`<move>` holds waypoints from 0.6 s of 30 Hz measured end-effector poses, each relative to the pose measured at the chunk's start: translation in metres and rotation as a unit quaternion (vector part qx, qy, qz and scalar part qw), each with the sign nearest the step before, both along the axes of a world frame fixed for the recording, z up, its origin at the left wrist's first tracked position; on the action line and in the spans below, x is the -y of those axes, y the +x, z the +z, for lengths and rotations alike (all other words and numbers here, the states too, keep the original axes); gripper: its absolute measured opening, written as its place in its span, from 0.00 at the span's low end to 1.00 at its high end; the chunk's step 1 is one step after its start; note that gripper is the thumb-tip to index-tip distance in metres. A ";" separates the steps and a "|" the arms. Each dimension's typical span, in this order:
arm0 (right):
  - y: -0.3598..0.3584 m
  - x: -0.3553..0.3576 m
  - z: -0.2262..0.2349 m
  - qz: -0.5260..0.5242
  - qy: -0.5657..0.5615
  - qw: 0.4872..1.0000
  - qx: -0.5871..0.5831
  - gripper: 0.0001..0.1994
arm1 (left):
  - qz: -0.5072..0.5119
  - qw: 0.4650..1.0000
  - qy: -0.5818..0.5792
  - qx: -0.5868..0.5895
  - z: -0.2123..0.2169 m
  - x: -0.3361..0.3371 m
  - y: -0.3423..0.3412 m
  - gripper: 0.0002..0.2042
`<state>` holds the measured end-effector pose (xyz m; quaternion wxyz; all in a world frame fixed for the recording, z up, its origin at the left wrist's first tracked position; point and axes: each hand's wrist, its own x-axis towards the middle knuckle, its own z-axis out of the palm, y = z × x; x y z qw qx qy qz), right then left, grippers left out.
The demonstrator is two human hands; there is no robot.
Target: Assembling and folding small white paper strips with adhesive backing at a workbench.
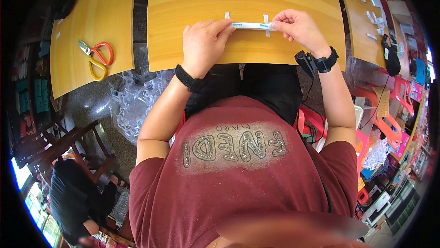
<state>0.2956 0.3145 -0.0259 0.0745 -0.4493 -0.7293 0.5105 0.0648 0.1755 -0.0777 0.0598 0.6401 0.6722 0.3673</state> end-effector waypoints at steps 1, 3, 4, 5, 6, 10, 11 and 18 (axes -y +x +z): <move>0.000 -0.002 -0.001 -0.001 0.001 1.000 -0.001 0.10 | 0.001 1.000 -0.001 0.001 0.000 -0.001 0.000 0.07; 0.001 -0.004 -0.003 -0.022 0.044 0.998 0.028 0.09 | 0.001 1.000 0.001 -0.001 0.000 0.000 -0.001 0.07; 0.002 -0.003 -0.004 -0.022 0.045 0.998 0.027 0.09 | 0.003 1.000 0.004 -0.002 0.000 -0.001 -0.002 0.07; 0.003 0.001 -0.005 0.009 0.089 0.996 -0.017 0.08 | 0.004 1.000 0.007 -0.003 0.001 0.001 -0.002 0.07; 0.002 0.001 -0.007 0.041 0.137 0.988 -0.062 0.08 | -0.007 1.000 0.015 -0.003 0.002 0.000 -0.002 0.07; 0.001 -0.001 -0.005 0.102 0.121 0.987 -0.023 0.12 | -0.019 1.000 0.008 0.006 0.006 0.003 -0.004 0.10; -0.001 -0.001 0.001 0.101 0.116 0.988 -0.007 0.14 | -0.013 1.000 0.016 0.003 0.008 0.005 -0.004 0.10; -0.072 -0.059 0.003 0.098 0.351 0.931 -0.013 0.26 | 0.018 0.976 -0.110 0.189 0.021 0.004 -0.010 0.16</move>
